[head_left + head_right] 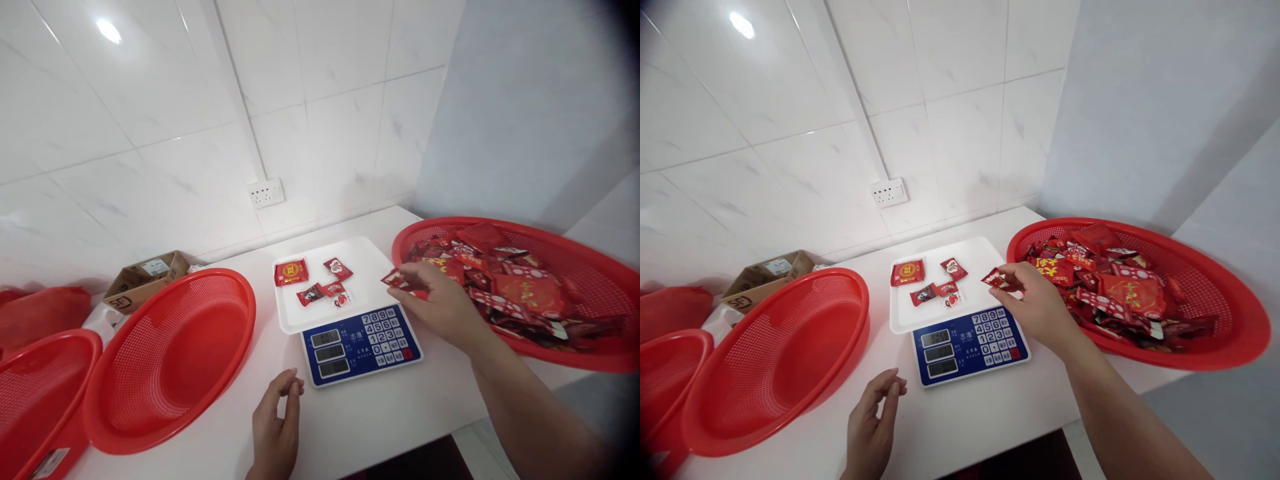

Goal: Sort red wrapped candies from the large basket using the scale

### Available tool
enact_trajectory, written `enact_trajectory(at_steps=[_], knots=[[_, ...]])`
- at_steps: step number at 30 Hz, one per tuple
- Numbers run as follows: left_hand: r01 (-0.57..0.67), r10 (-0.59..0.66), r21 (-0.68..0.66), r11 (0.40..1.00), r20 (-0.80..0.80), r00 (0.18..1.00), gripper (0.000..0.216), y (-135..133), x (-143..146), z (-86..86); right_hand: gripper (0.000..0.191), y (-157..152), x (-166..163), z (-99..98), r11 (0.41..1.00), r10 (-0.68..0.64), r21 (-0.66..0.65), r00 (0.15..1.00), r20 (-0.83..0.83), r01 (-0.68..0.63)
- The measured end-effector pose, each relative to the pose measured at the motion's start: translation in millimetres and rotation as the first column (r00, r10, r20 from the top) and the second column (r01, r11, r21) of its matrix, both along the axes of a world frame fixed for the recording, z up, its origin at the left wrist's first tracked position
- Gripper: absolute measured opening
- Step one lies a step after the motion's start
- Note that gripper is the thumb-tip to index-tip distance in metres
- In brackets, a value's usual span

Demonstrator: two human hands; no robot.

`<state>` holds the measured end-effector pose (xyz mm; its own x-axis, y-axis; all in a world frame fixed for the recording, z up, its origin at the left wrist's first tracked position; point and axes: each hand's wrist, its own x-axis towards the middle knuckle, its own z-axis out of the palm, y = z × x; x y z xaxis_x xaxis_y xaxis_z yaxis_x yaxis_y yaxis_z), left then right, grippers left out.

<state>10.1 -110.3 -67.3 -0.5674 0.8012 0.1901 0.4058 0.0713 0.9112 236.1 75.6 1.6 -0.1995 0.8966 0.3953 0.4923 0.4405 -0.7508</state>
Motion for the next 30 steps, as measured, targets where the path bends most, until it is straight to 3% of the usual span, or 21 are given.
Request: enact_trajectory(at_steps=[9, 16, 18, 21, 24, 26, 30], knots=[[-0.033, 0.033, 0.009, 0.999, 0.025, 0.999, 0.034, -1, 0, -0.4, 0.024, 17, -28, -12.1, 0.996, 0.088, -0.001, 0.947, 0.309, -0.093], [-0.053, 0.053, 0.042, 0.998, 0.009, 0.999, 0.032, -1, -2, -3.6, 0.02, 18, -36, -11.2, 0.998, 0.064, -0.007, 0.944, 0.323, -0.065], [-0.05, 0.049, 0.022, 0.999, 0.012, 0.999, 0.03, -2, -4, -3.9, 0.021, 17, -29, -9.2, 0.999, 0.017, 0.025, 0.947, 0.32, -0.026], [-0.04, 0.04, -0.017, 0.999, -0.008, 0.999, 0.03, -2, -9, -2.4, 0.025, 18, -6, -4.3, 0.984, -0.154, 0.134, 0.939, 0.306, 0.117], [-0.007, 0.001, -0.057, 0.998, -0.11, 0.994, 0.031, 4, -16, 5.5, 0.034, 19, 21, 0.8, 0.92, -0.359, 0.281, 0.873, 0.329, 0.273], [0.061, -0.077, -0.075, 0.995, -0.24, 0.968, 0.032, 16, -22, 16.2, 0.042, 16, 32, 1.7, 0.874, -0.432, 0.382, 0.839, 0.33, 0.3], [0.199, -0.229, -0.114, 0.973, -0.492, 0.84, 0.044, 61, -27, 48.4, 0.038, -9, 23, -15.7, 0.857, -0.341, 0.456, 0.927, 0.155, 0.239]])
